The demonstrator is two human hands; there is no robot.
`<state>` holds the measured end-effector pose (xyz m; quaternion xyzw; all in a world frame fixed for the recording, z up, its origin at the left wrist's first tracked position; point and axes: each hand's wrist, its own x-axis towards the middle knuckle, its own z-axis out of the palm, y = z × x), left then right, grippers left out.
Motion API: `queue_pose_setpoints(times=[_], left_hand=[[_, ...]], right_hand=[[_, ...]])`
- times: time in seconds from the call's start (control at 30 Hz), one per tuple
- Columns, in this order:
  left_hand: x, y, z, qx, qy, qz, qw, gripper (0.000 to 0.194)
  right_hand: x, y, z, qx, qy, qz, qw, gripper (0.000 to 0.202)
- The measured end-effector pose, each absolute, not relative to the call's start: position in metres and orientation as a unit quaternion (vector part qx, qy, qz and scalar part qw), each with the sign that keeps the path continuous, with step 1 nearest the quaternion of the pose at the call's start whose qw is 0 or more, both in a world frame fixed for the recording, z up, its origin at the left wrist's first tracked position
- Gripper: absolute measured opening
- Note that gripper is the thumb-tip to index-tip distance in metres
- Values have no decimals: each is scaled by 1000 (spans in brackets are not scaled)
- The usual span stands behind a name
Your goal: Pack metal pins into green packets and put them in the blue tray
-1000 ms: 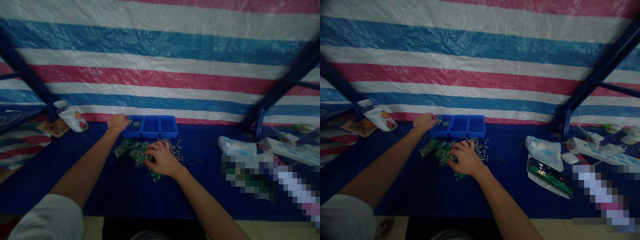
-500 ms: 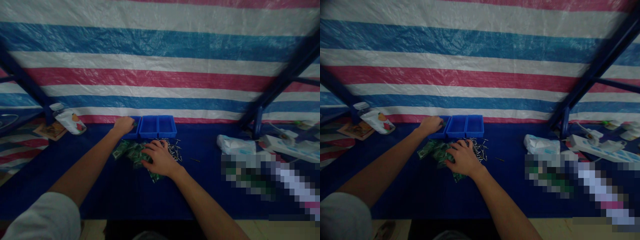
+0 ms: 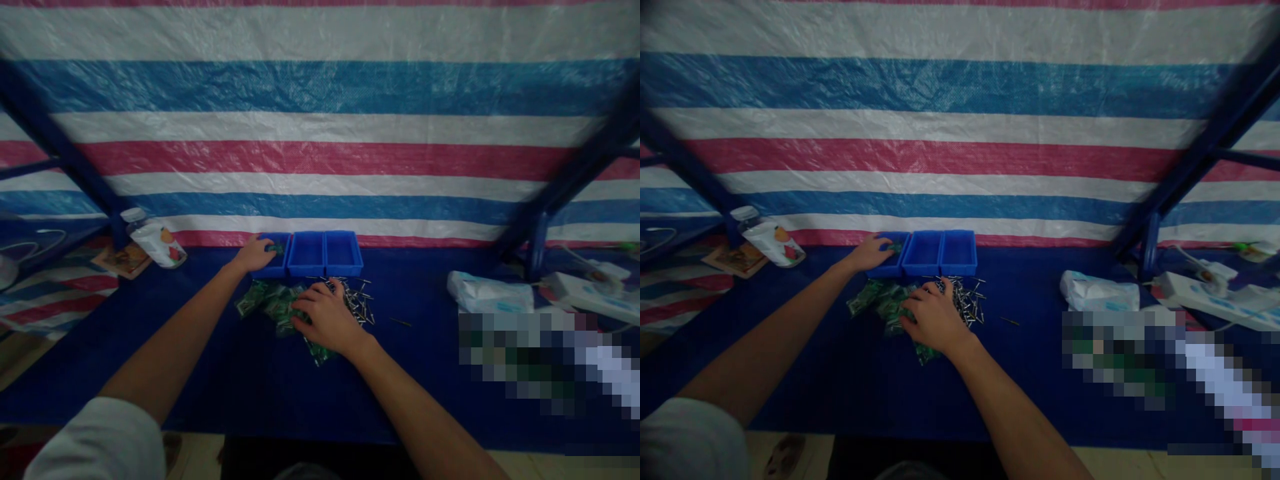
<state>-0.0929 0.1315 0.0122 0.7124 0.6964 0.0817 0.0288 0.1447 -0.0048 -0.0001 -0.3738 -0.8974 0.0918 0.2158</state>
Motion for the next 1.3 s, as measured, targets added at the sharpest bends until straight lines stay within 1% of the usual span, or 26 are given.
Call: queue_pose_setpoints(times=[0.17, 0.23, 0.3, 0.37, 0.43, 0.5, 0.53, 0.57, 0.63, 0.67, 0.7, 0.77, 0.87, 0.97, 1.07, 1.17, 1.23, 1.3], left_hand=[[-87, 134, 5, 703, 703, 102, 27, 45], [-85, 134, 7, 704, 701, 108, 27, 42], [-83, 131, 11, 700, 704, 116, 25, 38], [-81, 123, 19, 687, 714, 133, 12, 39], [-77, 108, 28, 673, 717, 179, -17, 43], [-72, 88, 36, 669, 663, 333, -48, 41], [-69, 76, 39, 675, 623, 394, -26, 40], [-66, 64, 40, 687, 583, 433, 23, 41], [-59, 44, 37, 686, 520, 489, 141, 47], [-55, 35, 35, 676, 497, 515, 178, 51], [-50, 28, 31, 674, 479, 522, 209, 53], [-39, 19, 23, 685, 461, 498, 265, 52], [-24, 13, 14, 714, 459, 435, 301, 40], [-16, 10, 8, 730, 462, 403, 302, 36], [-15, 9, 5, 708, 472, 427, 305, 40], [-14, 7, 5, 671, 481, 454, 334, 45], [-12, 6, 6, 655, 481, 459, 359, 48], [-9, 6, 7, 645, 480, 458, 378, 50]], right_hand=[[143, -5, 2, -383, -890, 90, 231, 19], [144, -4, 2, -387, -885, 90, 242, 19], [144, -4, 1, -390, -879, 93, 259, 19], [143, -4, 0, -393, -868, 97, 288, 18], [142, -3, 0, -399, -849, 109, 327, 18], [141, -2, 0, -408, -825, 133, 368, 19], [141, -1, 1, -413, -809, 153, 390, 20], [141, 1, 1, -419, -788, 177, 416, 20], [141, 4, 2, -432, -733, 236, 470, 21], [141, 6, 1, -438, -702, 269, 493, 21], [141, 7, 0, -441, -672, 303, 512, 22], [142, 10, -1, -439, -624, 364, 535, 23], [141, 13, -4, -413, -570, 439, 558, 24], [139, 13, -4, -384, -540, 486, 569, 26], [139, 11, -2, -381, -548, 502, 551, 28], [142, 6, 0, -394, -616, 450, 512, 26], [145, 3, 0, -396, -681, 388, 480, 32], [146, 1, 0, -388, -722, 350, 454, 38]])
